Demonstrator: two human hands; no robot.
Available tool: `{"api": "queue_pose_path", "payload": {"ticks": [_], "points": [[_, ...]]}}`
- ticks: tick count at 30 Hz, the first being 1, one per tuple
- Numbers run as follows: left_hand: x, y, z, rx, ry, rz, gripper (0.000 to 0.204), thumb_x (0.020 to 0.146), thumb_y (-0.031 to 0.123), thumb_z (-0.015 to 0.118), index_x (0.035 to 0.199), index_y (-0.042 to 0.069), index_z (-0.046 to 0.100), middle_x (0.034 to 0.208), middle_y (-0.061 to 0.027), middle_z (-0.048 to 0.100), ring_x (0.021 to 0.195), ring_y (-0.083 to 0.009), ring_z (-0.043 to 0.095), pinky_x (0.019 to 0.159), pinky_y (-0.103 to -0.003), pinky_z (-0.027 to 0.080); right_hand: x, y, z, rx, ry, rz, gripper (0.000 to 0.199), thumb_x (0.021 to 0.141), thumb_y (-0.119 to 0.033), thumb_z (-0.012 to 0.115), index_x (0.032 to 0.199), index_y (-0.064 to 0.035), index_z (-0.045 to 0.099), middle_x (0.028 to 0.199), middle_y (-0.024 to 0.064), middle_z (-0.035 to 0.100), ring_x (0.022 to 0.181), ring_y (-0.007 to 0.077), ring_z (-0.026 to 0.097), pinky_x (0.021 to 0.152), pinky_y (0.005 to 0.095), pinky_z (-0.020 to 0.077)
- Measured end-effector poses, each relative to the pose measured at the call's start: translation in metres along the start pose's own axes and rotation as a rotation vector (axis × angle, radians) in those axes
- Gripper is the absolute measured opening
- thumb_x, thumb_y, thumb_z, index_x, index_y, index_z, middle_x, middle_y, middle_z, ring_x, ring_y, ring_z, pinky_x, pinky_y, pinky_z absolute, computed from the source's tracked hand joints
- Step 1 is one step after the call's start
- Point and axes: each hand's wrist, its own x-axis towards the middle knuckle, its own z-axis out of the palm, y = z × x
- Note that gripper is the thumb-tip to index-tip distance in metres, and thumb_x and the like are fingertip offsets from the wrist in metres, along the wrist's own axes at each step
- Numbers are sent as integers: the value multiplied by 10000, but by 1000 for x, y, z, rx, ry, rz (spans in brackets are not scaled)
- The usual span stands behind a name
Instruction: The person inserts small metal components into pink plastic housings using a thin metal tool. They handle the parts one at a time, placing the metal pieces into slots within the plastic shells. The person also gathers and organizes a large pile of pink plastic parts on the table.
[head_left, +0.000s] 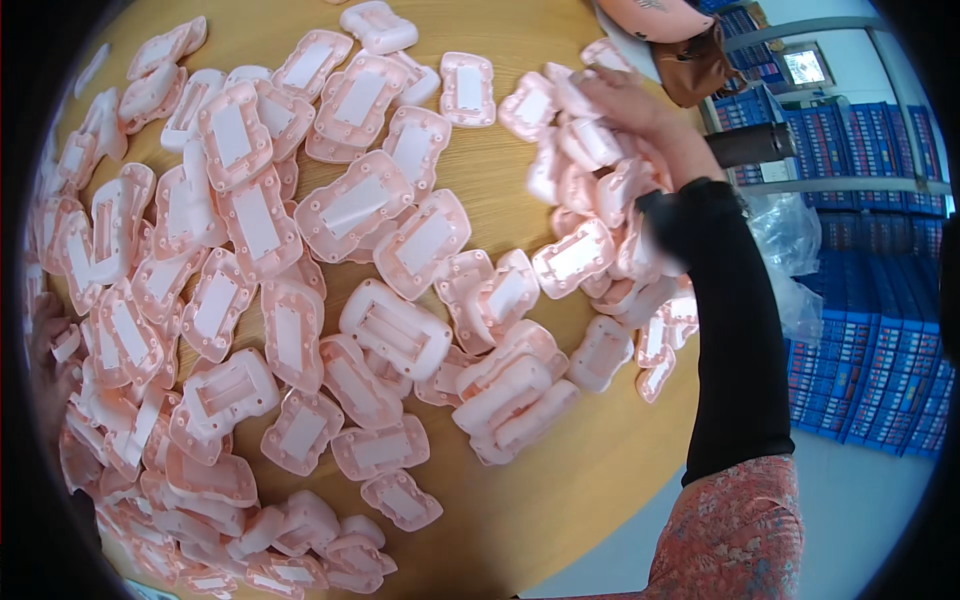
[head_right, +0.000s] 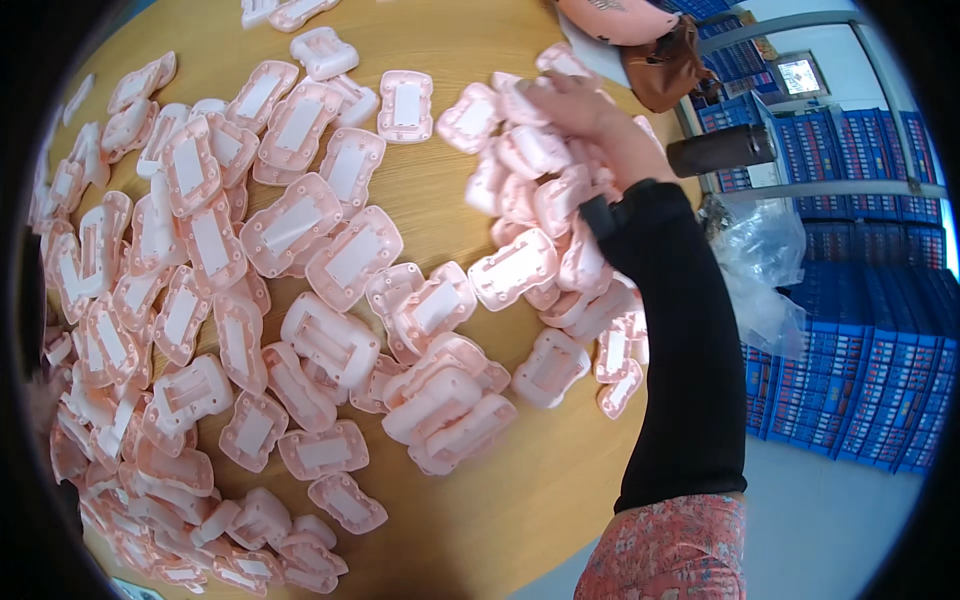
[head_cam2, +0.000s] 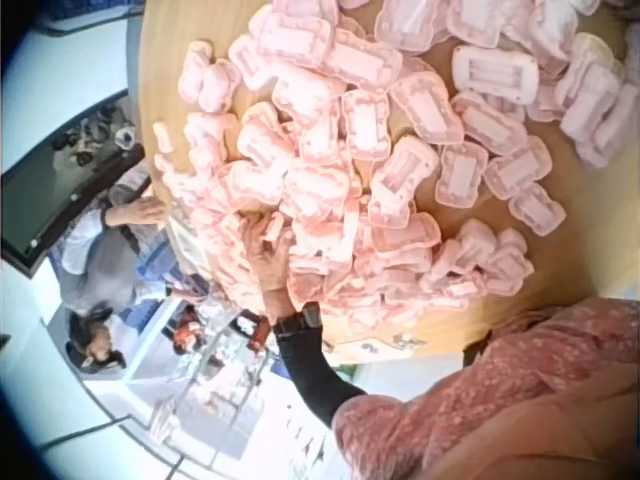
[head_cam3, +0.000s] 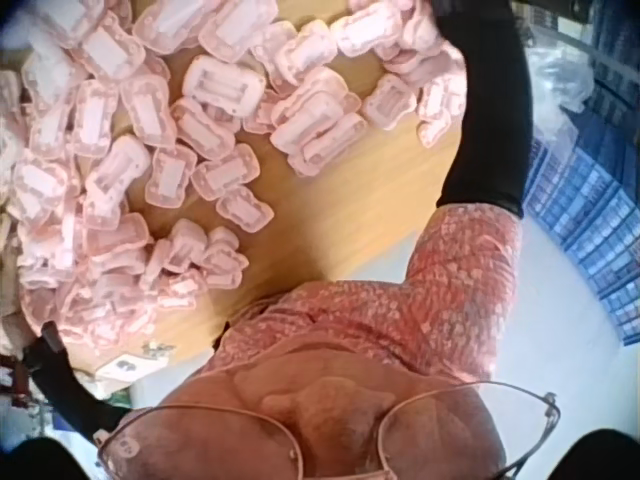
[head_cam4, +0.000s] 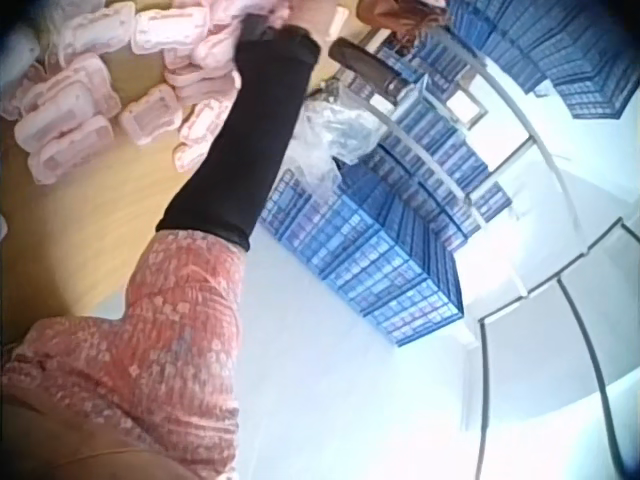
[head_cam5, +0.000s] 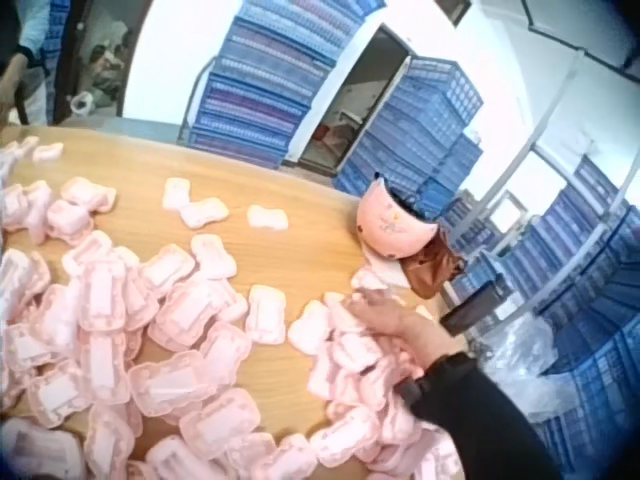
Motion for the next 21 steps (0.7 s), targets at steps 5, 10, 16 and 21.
{"api": "queue_pose_path", "payload": {"ticks": [5, 10, 16, 21], "points": [[-19, -34, 3, -51, 49, -36, 695, 789, 485, 824, 1252, 28, 580, 1585, -151, 340, 1507, -297, 278, 1187, -447, 310, -76, -109, 33, 29, 20, 35, 1051, 822, -785, 535, 1582, -88, 334, 1631, 269, 249, 1509, 441, 244, 1223, 469, 241], [4, -18, 7, -36, 25, 10, 663, 767, 476, 851, 1187, 36, 586, 1500, -139, 404, 1492, -295, 297, 1180, -419, 310, -121, -171, 58, 54, -2, 79, 1070, 832, -774, 534, 1597, -74, 275, 1638, 255, 238, 1498, 462, 241, 1222, 507, 231], [7, -24, 19, -85, 12, 46, 699, 771, 512, 842, 1201, 17, 601, 1448, -111, 420, 1425, -271, 382, 1186, -406, 290, -201, -268, 102, 210, -151, -115, 938, 915, -697, 506, 1572, -55, 314, 1615, 236, 289, 1469, 441, 297, 1206, 498, 276], [-21, -27, 11, -107, 35, -19, 679, 828, 398, 828, 1315, -1, 572, 1525, -120, 384, 1450, -272, 379, 1167, -399, 368, -229, -259, 61, 548, 19, -128, 680, 907, -594, 599, 1366, -92, 601, 1422, 175, 555, 1338, 352, 507, 1127, 454, 389]]}}
